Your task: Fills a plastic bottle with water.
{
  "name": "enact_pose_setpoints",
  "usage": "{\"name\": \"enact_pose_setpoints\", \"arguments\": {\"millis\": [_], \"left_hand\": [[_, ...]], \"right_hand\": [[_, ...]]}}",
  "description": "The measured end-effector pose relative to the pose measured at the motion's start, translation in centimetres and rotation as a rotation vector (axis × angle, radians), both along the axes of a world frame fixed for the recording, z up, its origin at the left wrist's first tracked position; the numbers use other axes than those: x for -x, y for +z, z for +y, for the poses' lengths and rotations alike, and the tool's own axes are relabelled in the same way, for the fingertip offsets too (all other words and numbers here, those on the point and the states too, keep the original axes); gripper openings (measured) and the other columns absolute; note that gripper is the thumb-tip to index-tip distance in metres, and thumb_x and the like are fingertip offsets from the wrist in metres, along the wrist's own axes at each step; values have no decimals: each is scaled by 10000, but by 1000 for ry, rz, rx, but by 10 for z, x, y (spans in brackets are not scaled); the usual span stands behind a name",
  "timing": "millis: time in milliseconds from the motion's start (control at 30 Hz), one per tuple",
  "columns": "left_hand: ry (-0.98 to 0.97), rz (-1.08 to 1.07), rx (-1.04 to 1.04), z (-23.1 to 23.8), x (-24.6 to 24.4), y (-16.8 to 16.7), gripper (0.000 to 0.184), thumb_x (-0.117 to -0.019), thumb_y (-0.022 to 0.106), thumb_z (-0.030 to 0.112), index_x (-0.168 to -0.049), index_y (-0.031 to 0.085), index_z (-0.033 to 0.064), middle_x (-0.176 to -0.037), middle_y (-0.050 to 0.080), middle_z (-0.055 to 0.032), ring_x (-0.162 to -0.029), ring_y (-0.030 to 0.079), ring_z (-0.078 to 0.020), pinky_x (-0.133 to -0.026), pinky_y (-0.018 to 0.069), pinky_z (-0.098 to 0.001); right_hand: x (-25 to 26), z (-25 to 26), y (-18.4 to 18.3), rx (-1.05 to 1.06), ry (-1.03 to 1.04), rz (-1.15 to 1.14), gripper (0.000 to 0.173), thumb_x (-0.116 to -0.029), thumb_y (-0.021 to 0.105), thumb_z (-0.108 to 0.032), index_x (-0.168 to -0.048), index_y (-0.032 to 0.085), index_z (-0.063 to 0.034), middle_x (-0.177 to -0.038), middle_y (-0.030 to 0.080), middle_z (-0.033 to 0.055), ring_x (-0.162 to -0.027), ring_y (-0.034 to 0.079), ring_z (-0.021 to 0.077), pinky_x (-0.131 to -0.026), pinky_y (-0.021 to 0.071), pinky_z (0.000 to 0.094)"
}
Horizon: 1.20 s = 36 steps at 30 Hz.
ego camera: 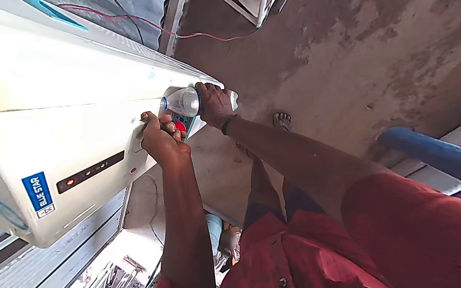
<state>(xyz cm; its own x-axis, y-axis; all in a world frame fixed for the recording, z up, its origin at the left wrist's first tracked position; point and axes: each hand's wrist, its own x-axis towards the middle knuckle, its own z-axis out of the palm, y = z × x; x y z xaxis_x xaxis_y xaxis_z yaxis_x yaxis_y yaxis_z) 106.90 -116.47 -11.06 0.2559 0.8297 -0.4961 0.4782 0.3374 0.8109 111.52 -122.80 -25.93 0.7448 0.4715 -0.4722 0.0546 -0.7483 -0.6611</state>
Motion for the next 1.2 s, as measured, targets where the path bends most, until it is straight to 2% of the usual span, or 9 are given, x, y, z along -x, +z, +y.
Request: {"name": "enact_pose_setpoints", "arguments": {"millis": [467, 1200], "left_hand": [[-16, -12, 2, 2, 1, -1, 438, -1125, 361, 335, -756, 513, 154, -513, 457, 44, -354, 395, -67, -345, 382, -212], [4, -22, 16, 1, 1, -1, 429, -1126, 362, 352, -780, 513, 149, -529, 460, 41, -354, 397, -66, -342, 381, -204]], "right_hand": [[0, 0, 0, 4, 2, -14, 763, -664, 842, -109, -1374, 568, -159, -1282, 644, 157, -1240, 597, 368, -903, 495, 607], [0, 0, 0, 2, 0, 5, 782, -670, 859, -131, -1391, 557, -161, -1298, 635, 158, -1248, 589, 370, -910, 489, 615]]}}
